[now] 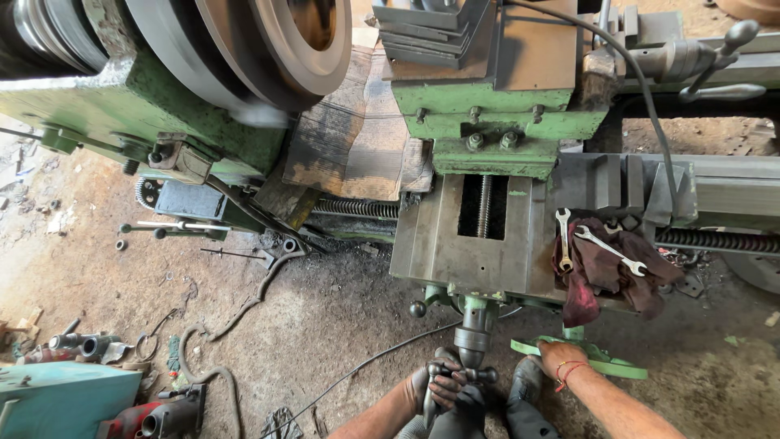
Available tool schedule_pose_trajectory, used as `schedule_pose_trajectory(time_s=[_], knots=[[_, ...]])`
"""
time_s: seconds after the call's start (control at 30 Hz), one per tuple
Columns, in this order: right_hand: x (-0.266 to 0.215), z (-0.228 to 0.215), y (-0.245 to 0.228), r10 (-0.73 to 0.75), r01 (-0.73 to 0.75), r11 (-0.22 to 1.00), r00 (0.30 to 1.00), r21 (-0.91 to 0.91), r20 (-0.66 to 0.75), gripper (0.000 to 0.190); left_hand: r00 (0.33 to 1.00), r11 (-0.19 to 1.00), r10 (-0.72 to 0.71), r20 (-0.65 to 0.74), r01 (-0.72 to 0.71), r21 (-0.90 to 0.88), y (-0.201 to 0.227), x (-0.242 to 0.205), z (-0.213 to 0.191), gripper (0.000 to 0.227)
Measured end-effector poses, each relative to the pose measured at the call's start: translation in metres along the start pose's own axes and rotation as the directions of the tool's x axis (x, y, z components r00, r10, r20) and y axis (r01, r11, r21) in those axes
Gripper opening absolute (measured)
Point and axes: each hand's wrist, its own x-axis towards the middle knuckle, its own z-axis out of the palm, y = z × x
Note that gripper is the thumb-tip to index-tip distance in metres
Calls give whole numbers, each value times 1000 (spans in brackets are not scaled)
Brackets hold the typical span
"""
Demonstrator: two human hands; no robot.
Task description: The person operates a green metal lathe by turning the handwheels and levers to position the tool carriage against a rotating metal disk.
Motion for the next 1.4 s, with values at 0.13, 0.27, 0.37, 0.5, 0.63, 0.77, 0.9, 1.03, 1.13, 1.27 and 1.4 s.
schedule_pose_trajectory(time_s=[0.13, 0.27, 0.37, 0.5, 0.63, 0.77, 0.9, 1.03, 1.13, 1.27, 1.4], knots=[[0, -3, -2, -4, 4, 1000, 1000, 2, 2, 42, 997, 999, 42, -63, -39, 36, -2, 2, 0, 22], [-1, -3, -2, 9, -8, 1000, 1000, -22, 17, 39, 990, 996, 67, -121, -59, 73, -2, 7, -2, 23], [-1, -4, -3, 10, -10, 1000, 1000, -10, 1, 39, 989, 994, 80, -127, -71, 81, -2, 7, -3, 23], [-1, -5, -3, 3, -3, 1000, 1000, -19, 12, 41, 991, 995, 81, -107, -74, 68, -2, 7, -6, 22], [-1, -3, -4, -6, 6, 1000, 1000, -30, 10, 40, 990, 994, 88, -106, -80, 79, -3, 10, -13, 23], [1, -4, -4, 2, -2, 1000, 1000, -21, 18, 46, 988, 992, 101, -115, -91, 88, -3, 14, -15, 24], [1, -4, -5, 23, -22, 1000, 999, -8, 48, 46, 973, 987, 139, -183, -120, 110, -7, 16, -11, 20], [0, -5, -3, -1, 1, 1000, 1000, -25, 15, 34, 932, 961, 252, -259, -210, 180, -15, 19, -4, 21], [1, -4, -2, -14, 14, 999, 1000, -35, 2, 29, 927, 960, 251, -279, -201, 195, -16, 20, 1, 20], [2, -2, -2, -2, 2, 1000, 1000, 4, 20, 39, 920, 955, 262, -291, -205, 214, -17, 20, 3, 18], [3, -1, -2, 19, -19, 1000, 999, 9, 40, 49, 912, 953, 268, -310, -205, 222, -18, 22, 3, 17]])
